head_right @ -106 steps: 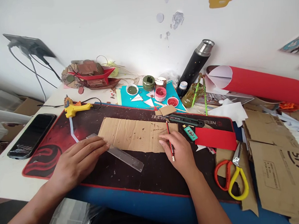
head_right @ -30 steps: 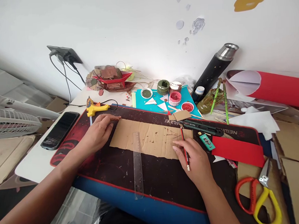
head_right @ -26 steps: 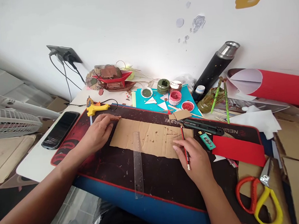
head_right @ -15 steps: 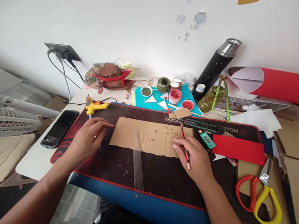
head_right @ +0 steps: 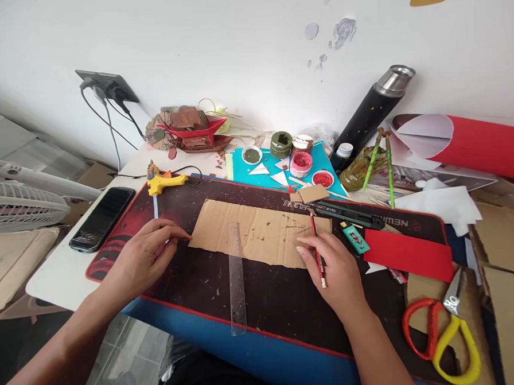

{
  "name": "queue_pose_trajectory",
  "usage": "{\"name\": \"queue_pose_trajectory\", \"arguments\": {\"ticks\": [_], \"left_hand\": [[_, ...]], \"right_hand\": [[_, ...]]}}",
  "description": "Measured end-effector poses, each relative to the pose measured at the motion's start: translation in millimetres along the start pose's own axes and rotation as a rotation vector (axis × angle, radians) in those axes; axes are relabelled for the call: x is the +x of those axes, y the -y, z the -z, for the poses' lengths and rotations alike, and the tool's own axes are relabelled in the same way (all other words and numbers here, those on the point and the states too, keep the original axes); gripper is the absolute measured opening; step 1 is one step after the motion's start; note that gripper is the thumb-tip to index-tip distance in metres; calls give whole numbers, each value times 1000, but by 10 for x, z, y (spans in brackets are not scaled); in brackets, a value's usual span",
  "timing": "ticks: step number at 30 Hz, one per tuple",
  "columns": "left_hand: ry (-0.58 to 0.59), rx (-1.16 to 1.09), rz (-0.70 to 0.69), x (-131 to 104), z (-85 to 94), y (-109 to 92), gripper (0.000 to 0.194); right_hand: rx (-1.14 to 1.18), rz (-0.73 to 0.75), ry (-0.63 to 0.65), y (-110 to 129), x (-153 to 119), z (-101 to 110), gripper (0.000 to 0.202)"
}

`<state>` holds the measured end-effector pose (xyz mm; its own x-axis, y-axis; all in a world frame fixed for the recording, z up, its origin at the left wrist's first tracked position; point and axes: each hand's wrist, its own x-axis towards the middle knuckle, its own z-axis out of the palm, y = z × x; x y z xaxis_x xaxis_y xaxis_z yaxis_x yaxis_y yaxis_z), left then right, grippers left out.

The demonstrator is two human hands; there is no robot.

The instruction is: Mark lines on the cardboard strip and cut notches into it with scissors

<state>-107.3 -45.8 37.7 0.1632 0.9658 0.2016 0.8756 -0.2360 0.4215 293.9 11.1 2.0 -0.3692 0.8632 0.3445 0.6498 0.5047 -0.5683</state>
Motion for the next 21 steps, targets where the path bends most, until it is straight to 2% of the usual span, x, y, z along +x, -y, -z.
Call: {"name": "queue_pose_trajectory", "arguments": {"ticks": [7, 11, 14, 17, 21], "left_hand": [[-5, -7, 7, 6, -11, 36, 28], [-85, 18, -72, 83, -34, -107, 24], [-83, 12, -207, 142, -145, -308, 24], [5, 18, -354, 165, -307, -472, 27], [63, 79, -391, 143, -467, -508, 31]], "right_hand": [[6, -12, -7, 15, 4, -1, 12], [3, -26, 13, 29, 9, 5, 13], [1, -27, 10, 41, 13, 11, 12], [2, -23, -1, 48, 13, 12, 12], [5, -22, -8, 46, 9, 1, 12]]}}
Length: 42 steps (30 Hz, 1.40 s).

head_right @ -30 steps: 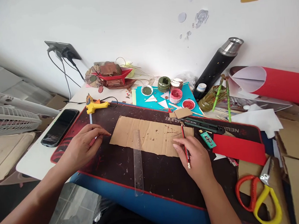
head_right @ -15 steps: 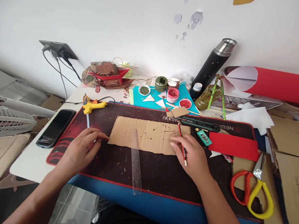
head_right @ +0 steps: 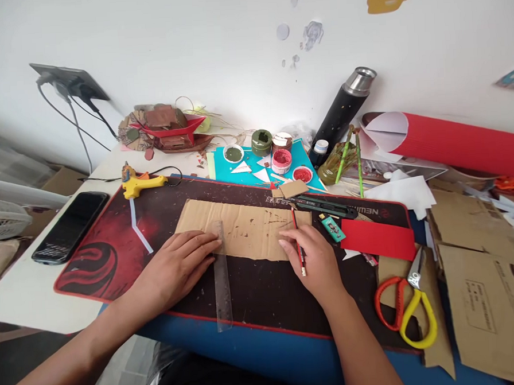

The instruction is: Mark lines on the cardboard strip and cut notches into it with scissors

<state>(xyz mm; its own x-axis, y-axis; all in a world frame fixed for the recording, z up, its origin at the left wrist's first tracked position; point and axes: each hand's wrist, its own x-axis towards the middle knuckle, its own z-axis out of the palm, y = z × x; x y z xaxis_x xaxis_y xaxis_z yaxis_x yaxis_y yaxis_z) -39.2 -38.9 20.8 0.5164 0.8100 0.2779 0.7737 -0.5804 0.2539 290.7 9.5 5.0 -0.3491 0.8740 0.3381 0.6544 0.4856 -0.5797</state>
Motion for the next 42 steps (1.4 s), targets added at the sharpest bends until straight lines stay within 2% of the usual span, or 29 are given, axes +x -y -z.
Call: {"name": "queue_pose_trajectory", "arguments": {"ticks": [7, 11, 15, 17, 20, 23, 30, 38, 42], "left_hand": [[47, 9, -21, -27, -102, 121, 41], [132, -8, -55, 72, -58, 318, 52], [203, 41, -24, 219, -26, 608, 96], [243, 50, -33, 294, -26, 708, 105], [259, 21, -48, 384, -15, 752, 99], [255, 16, -39, 420, 24, 709, 97], [271, 65, -22, 331, 96, 595, 93], [221, -16, 139, 284, 22, 649, 88], [261, -119, 291, 317, 41, 648, 76]], "right_hand": [[4, -18, 13, -1, -1, -1, 13], [1, -1, 24, 4, 3, 7, 14], [-17, 10, 34, 7, 2, -5, 15], [-26, 18, 17, 6, -2, -16, 15], [-28, 21, -8, 7, -11, -30, 14], [-16, 34, -41, 10, -24, -39, 14], [-5, 98, -161, 46, -53, -61, 13], [-17, 163, -100, 148, -111, -111, 13], [46, 139, -107, 236, -165, -132, 13]]}}
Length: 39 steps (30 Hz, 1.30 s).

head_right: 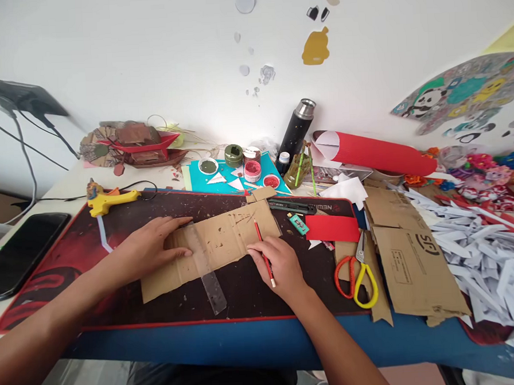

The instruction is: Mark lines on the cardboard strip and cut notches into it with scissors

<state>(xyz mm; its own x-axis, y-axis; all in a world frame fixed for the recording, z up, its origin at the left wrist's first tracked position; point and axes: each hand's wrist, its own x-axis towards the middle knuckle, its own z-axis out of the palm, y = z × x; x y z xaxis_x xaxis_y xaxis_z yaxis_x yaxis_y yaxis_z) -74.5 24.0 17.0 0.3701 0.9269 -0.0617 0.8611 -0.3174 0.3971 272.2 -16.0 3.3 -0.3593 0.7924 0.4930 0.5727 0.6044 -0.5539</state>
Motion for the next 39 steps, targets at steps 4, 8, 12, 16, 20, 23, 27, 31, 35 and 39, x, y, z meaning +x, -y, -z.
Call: {"name": "queue_pose_trajectory", "arguments": {"ticks": [4, 8, 12, 16, 20, 23, 27, 31, 35, 39], "left_hand": [[57, -124, 150, 18, 78, -40, 64], [93, -218, 247, -18, 156, -50, 60], [119, -302, 317, -118, 225, -31, 57], [147, -444, 376, -233, 278, -33, 60], [99, -579, 429, -335, 260, -60, 67], [20, -691, 468, -405, 170, -101, 75], [-93, -811, 504, -480, -12, -181, 87], [-120, -807, 452, -516, -136, -244, 83], [-62, -824, 354, -535, -145, -284, 71], [-62, -726, 315, -559, -79, -314, 66]], "right_hand": [[42, -13, 37, 100, -47, -27, 13], [41, 35, 55, 155, -65, -63, 12], [57, 40, 52, 164, -55, -87, 11], [97, 24, 72, 189, -53, -99, 10], [74, 37, 148, 251, -42, -113, 13], [-11, 38, 236, 283, -22, -133, 21], [-114, 30, 319, 276, -4, -165, 27], [-127, 36, 326, 265, 1, -165, 33], [-149, 42, 350, 282, 1, -163, 34], [-157, 10, 338, 295, -1, -193, 25]]}}
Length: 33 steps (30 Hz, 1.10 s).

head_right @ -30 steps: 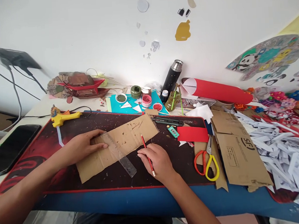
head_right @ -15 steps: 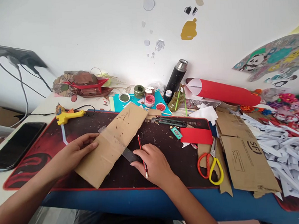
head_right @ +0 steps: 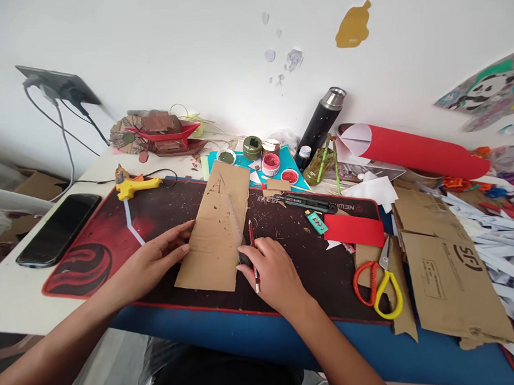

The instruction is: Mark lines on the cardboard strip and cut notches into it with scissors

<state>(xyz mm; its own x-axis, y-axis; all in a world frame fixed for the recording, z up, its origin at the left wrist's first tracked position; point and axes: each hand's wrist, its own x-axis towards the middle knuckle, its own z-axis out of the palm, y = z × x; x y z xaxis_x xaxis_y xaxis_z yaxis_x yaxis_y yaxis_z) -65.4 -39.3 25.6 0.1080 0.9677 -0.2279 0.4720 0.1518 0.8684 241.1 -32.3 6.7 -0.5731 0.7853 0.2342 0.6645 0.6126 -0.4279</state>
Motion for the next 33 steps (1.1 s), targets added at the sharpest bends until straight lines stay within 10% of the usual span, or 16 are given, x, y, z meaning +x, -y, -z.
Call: {"name": "queue_pose_trajectory", "arguments": {"ticks": [12, 20, 33], "left_hand": [[-158, 247, -178, -26, 70, -56, 44], [-132, 606, -588, 48, -212, -44, 40], [-154, 854, -652, -107, -402, 58, 38]], "right_hand": [[-48, -42, -30, -112, -77, 70, 23], [-31, -40, -8, -129, -75, 127, 24], [-4, 14, -23, -174, -75, 136, 19]]}}
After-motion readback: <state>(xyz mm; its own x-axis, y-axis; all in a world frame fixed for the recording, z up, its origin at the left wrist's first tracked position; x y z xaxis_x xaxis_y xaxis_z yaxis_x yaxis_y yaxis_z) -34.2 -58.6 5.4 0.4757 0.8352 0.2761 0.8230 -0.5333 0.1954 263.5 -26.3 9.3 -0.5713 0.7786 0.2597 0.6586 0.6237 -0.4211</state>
